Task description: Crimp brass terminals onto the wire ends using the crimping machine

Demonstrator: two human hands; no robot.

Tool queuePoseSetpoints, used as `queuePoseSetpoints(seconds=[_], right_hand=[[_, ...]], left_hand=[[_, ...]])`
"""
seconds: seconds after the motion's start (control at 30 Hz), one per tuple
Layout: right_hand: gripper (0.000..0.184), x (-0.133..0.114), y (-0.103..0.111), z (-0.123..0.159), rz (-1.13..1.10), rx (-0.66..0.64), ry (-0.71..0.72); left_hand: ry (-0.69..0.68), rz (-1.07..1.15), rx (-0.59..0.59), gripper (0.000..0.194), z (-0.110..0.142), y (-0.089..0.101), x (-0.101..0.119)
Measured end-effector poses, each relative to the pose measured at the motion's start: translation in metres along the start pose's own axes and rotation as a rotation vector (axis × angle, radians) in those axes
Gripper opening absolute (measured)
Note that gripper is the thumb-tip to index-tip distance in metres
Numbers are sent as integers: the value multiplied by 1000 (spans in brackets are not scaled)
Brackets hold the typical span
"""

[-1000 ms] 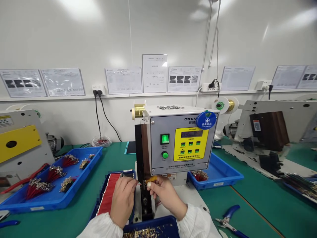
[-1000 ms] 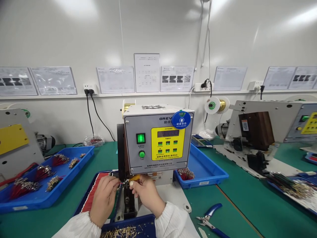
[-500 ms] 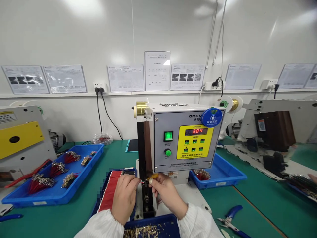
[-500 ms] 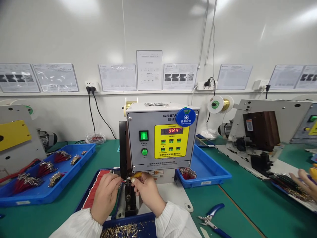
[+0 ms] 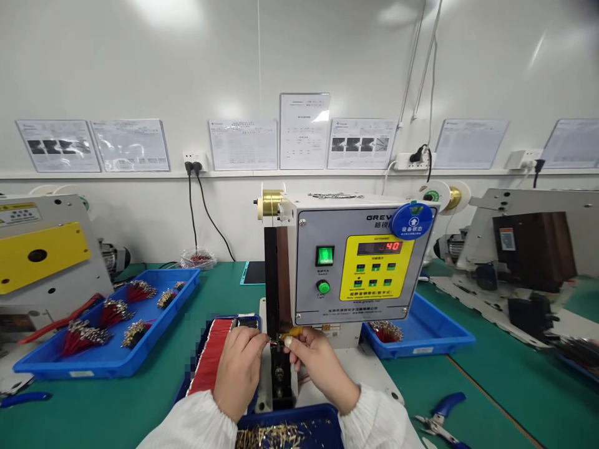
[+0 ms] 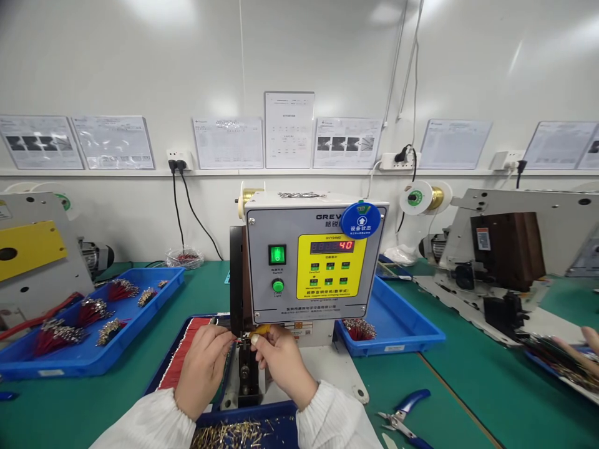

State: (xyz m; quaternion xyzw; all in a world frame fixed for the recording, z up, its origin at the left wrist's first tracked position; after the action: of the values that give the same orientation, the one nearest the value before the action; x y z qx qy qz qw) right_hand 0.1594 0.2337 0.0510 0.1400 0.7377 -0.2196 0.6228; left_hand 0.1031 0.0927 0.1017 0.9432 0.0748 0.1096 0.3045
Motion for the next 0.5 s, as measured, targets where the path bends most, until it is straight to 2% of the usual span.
queuePoseSetpoints(seconds=[0.23, 0.5], right_hand=[[46, 2, 2, 0, -9, 16, -13], [37, -8, -1, 4, 9, 62, 26]], left_hand=[[-10, 12, 4, 24, 0, 0, 2], [-35, 3, 73, 22, -1, 7, 3]])
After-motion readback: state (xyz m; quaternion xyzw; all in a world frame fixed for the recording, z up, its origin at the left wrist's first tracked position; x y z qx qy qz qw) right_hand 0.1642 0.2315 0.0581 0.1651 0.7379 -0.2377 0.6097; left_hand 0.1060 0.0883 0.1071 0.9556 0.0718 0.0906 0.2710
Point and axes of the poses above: each hand's wrist, its own z-axis away from the middle knuckle, its own y-axis out of the back of the hand, x = y × z, the point moved 8 cm from there along -z, towards the middle knuckle, and after that the axes turned 5 degrees about -z, right-handed, at the moved point
